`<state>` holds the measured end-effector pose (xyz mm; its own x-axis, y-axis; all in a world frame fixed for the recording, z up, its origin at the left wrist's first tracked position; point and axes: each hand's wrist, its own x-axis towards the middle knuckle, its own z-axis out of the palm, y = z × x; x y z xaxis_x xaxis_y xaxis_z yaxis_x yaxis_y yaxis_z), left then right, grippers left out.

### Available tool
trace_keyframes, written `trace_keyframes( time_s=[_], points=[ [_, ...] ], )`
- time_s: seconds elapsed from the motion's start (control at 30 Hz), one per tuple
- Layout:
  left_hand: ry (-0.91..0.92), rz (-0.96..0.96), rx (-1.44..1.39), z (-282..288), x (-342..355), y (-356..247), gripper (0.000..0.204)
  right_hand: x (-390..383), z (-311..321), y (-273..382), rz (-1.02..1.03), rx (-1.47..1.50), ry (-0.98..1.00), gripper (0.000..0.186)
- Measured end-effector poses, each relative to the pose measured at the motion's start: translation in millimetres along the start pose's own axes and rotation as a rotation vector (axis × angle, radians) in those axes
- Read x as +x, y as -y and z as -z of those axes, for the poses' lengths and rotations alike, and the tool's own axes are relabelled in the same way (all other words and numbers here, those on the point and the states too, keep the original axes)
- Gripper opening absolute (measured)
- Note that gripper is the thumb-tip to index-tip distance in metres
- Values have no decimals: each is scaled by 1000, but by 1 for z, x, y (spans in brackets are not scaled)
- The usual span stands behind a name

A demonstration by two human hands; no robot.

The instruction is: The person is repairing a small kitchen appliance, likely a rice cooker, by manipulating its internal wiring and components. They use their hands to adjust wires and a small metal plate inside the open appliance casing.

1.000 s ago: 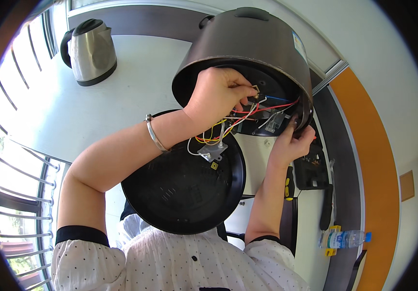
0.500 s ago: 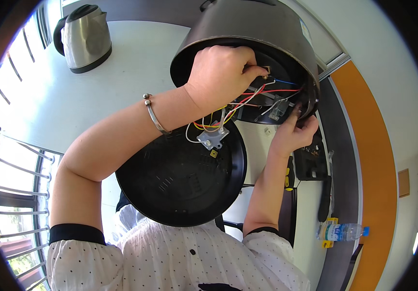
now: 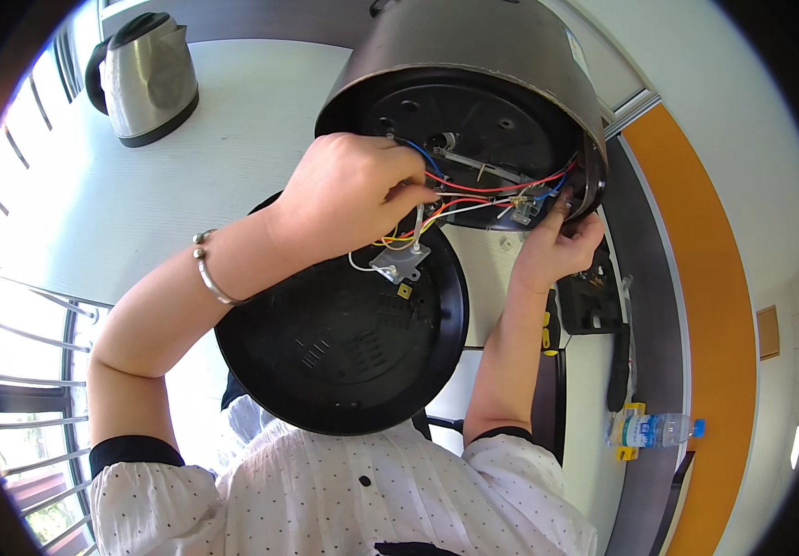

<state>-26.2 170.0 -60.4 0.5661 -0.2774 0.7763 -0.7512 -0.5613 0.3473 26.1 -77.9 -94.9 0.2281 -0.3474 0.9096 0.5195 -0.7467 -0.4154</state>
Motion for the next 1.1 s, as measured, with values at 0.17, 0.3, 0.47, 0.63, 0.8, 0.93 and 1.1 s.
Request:
trace_keyframes(
  time_s=[0.17, 0.3, 0.47, 0.63, 0.8, 0.93, 1.1],
  points=[
    [196, 48, -24, 23, -19, 0, 11, 0, 1, 2, 45, -42, -17, 19],
    [197, 70, 16, 39, -43, 0, 11, -1, -1, 0, 43, -34, -32, 20],
    [20, 148, 76, 54, -64, 9, 13, 0, -1, -2, 50, -49, -31, 22],
    [5, 216, 150, 59, -80, 22, 13, 0, -4, -5, 60, -37, -77, 24],
    [-71, 278, 325, 56, -87, 27, 18, -2, -4, -7, 74, -64, -77, 24],
    [-6, 489, 133, 50, -92, 31, 18, 0, -4, -9, 96, -42, -81, 24],
    [-10, 561, 20, 45, -91, 29, 16, -2, -4, -10, 40, -2, -58, 24]
  ],
)
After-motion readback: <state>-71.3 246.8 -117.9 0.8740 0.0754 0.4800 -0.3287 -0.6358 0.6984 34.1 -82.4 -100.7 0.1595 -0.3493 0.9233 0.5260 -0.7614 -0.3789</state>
